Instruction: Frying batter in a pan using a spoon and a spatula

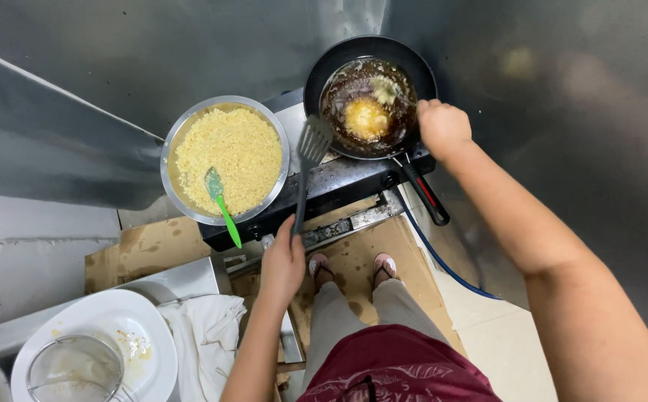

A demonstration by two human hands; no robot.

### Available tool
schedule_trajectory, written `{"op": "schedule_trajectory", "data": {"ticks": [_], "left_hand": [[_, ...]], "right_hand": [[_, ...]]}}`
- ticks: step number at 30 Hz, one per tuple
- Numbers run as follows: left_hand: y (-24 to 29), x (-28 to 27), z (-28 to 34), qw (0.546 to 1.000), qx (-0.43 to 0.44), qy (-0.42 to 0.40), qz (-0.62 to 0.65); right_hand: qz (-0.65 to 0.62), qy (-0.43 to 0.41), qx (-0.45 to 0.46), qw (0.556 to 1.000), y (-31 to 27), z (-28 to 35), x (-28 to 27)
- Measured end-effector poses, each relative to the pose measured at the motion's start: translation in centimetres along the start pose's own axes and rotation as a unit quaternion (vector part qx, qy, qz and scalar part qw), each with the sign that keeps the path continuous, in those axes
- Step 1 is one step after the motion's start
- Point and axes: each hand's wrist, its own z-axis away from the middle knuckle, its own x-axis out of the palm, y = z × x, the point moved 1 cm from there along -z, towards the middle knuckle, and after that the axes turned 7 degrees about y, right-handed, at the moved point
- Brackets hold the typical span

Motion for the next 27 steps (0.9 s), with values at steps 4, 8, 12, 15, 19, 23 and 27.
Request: {"op": "schedule_trajectory", "data": {"ticks": [4, 8, 12, 15, 19, 23, 27], "left_hand": [[2.2, 1.4, -4.8, 0.984, 0.11, -0.019, -0.137], [2.3, 4.2, -8.1, 0.921, 0.201, -0.028, -0.334], [1.4, 7.8, -11.1, 0.867, 0.252, -0.023, -0.429], [1.7, 8.9, -11.8, 0.822, 0.336, 0.06, -0.455], [1.9, 10.6, -13.9, 0.799, 0.33, 0.021, -0.502], [1.6, 12.6, -16.3, 0.795, 0.317, 0.018, -0.517], [0.7, 14.6, -18.9, 0.812, 0.333, 0.095, -0.469]], "right_hand": [[-0.131, -0.054, 0.15, 0.979, 1.2, 0.8, 1.2], [-0.414, -0.047, 0.374, 0.829, 2.6, 4.8, 7.9], [-0.517, -0.052, 0.479, 0.707, 0.4, 8.3, -1.7], [-0.576, -0.021, 0.503, 0.644, -0.1, 12.6, -4.9], [-0.6, -0.006, 0.525, 0.604, -1.9, 15.7, -11.2], [-0.592, -0.012, 0.549, 0.59, -2.0, 18.6, -12.5], [-0.6, 0.014, 0.558, 0.572, -2.1, 21.4, -12.0]]}}
